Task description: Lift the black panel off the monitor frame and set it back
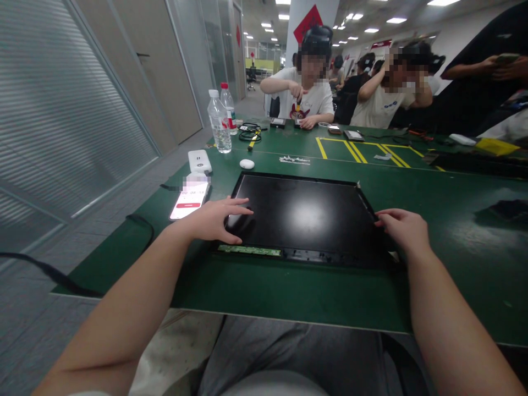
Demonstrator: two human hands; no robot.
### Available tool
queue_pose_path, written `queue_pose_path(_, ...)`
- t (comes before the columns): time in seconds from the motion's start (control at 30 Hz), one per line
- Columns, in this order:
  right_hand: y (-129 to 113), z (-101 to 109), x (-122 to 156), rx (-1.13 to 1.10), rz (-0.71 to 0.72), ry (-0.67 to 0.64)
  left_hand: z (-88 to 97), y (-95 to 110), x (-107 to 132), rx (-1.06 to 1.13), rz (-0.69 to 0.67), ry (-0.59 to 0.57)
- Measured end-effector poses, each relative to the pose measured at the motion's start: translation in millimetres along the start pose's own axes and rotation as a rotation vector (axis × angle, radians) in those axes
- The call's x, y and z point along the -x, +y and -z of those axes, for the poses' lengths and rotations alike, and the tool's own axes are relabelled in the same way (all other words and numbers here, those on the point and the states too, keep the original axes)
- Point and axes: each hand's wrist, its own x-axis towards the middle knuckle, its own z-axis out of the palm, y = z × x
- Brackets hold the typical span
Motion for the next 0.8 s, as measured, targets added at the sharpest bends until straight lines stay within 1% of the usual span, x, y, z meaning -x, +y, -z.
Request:
queue_pose_path(0.2, 1, -1, 0, -0.023, 0.013, 0.016, -0.4, 0, 1, 0.0, 0.006, 0.006)
queue_pose_path(0.4, 1, -1, -1, -0.005, 0.007, 0.005, -3.7, -6, 0, 0.023, 0.012, 0.001)
queue_pose_path(0.47, 0, 0, -1, -0.015, 0.006, 0.001, -5.8, -9, -2, 0.044, 0.037, 0.04)
queue_pose_path(0.6, -1, 0, 1, -0.015, 0.019, 0.017, -10.6, -13, -7, 0.086, 0.091, 0.154)
queue_pose_path(0.8, 1, -1, 1, -0.044, 0.007, 0.012, -13.0, -16, -11, 0.091, 0.08, 0.235)
